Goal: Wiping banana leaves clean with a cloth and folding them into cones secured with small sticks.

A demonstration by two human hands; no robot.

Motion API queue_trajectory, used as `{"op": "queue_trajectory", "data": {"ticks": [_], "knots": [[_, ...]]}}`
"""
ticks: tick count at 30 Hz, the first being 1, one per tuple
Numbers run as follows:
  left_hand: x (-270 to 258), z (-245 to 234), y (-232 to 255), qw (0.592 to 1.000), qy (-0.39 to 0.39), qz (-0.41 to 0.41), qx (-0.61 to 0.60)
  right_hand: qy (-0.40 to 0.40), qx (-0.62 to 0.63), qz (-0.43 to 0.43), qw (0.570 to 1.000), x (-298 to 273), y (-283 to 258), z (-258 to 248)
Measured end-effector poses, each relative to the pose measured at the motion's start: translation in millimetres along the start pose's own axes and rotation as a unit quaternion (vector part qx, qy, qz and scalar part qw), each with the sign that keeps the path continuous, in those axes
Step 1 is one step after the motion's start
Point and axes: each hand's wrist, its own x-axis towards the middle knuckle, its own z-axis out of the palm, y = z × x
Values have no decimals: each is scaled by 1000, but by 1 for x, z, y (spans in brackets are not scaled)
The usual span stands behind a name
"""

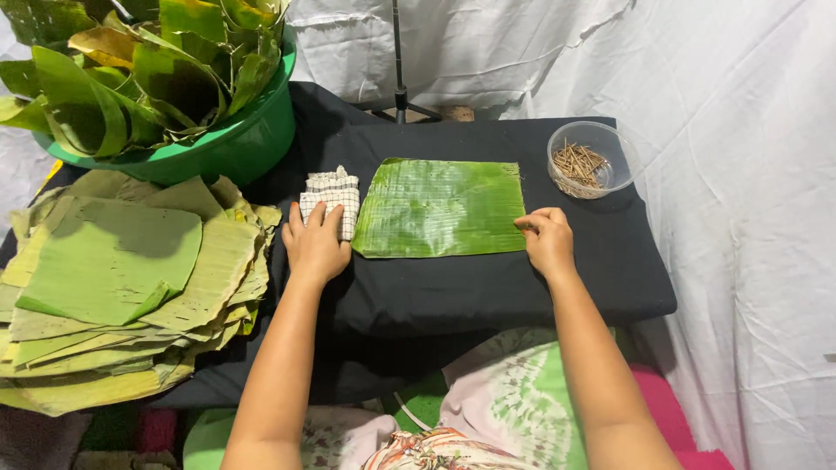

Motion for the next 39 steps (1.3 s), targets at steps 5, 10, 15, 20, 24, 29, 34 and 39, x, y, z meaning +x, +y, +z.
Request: {"op": "queue_trajectory", "data": {"ticks": [5,10,15,20,24,29,34,39], "knots": [[3,38,-22,993,80,30,-77,5,-6,-12,1000,-1,-1,-2],[16,47,-35,985,88,32,-143,4,0,-9,1000,-1,-2,-3],[20,29,-26,926,148,-42,-346,-11,-6,15,1000,-1,-5,-3],[4,0,42,927,218,115,-284,-6,-5,13,1000,0,-2,-2],[-20,-1,107,964,66,223,-126,-1,8,30,1000,-2,-1,0],[-25,-25,149,975,-67,161,-138,23,0,-17,1000,-2,2,0],[-22,22,168,986,-24,132,-100,-3,9,26,1000,-4,-1,2],[-16,32,176,989,-33,115,-90,0,-156,-153,976,-7,-47,-14]]}}
